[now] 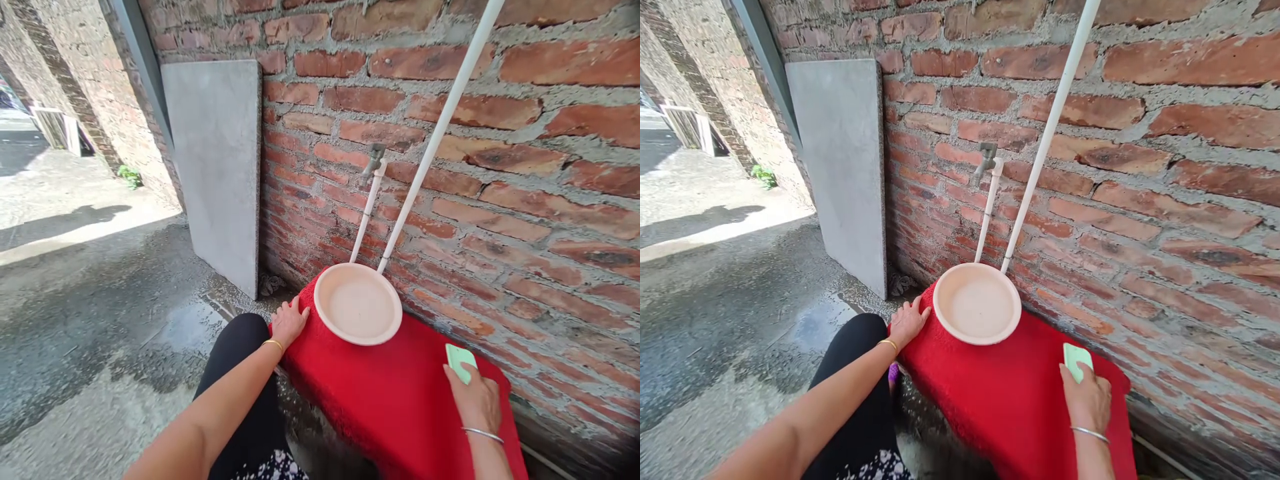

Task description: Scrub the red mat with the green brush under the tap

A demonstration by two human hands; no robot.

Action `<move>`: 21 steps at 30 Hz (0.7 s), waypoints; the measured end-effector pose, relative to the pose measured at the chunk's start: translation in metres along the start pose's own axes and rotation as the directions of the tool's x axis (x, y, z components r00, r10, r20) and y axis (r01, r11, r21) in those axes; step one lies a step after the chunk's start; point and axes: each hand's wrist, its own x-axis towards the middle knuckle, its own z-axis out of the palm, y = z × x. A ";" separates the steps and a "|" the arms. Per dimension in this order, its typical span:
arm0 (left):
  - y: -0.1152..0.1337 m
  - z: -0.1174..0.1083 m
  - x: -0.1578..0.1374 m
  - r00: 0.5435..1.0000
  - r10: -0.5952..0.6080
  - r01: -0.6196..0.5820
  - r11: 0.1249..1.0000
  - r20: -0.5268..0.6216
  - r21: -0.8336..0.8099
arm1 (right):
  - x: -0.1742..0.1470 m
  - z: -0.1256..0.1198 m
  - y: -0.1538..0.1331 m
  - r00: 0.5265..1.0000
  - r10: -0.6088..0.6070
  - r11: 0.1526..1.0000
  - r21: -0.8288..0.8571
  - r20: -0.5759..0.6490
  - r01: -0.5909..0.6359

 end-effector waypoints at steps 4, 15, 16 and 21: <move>-0.002 0.000 0.001 1.000 0.008 -0.008 1.000 -0.006 0.018 | -0.015 0.028 -0.099 0.981 -0.123 0.991 0.062 0.153 0.115; 0.000 0.000 -0.002 1.000 -0.003 0.003 1.000 -0.013 0.022 | 0.023 -0.007 0.056 0.987 0.147 0.985 -0.085 -0.071 -0.152; 0.000 0.000 -0.003 1.000 -0.004 0.004 1.000 -0.013 0.024 | 0.026 -0.009 0.064 0.981 0.173 0.980 -0.085 -0.092 -0.181; 0.000 0.000 -0.001 1.000 0.003 -0.003 1.000 0.003 0.018 | 0.020 0.005 -0.014 1.000 0.020 1.000 0.022 -0.019 -0.020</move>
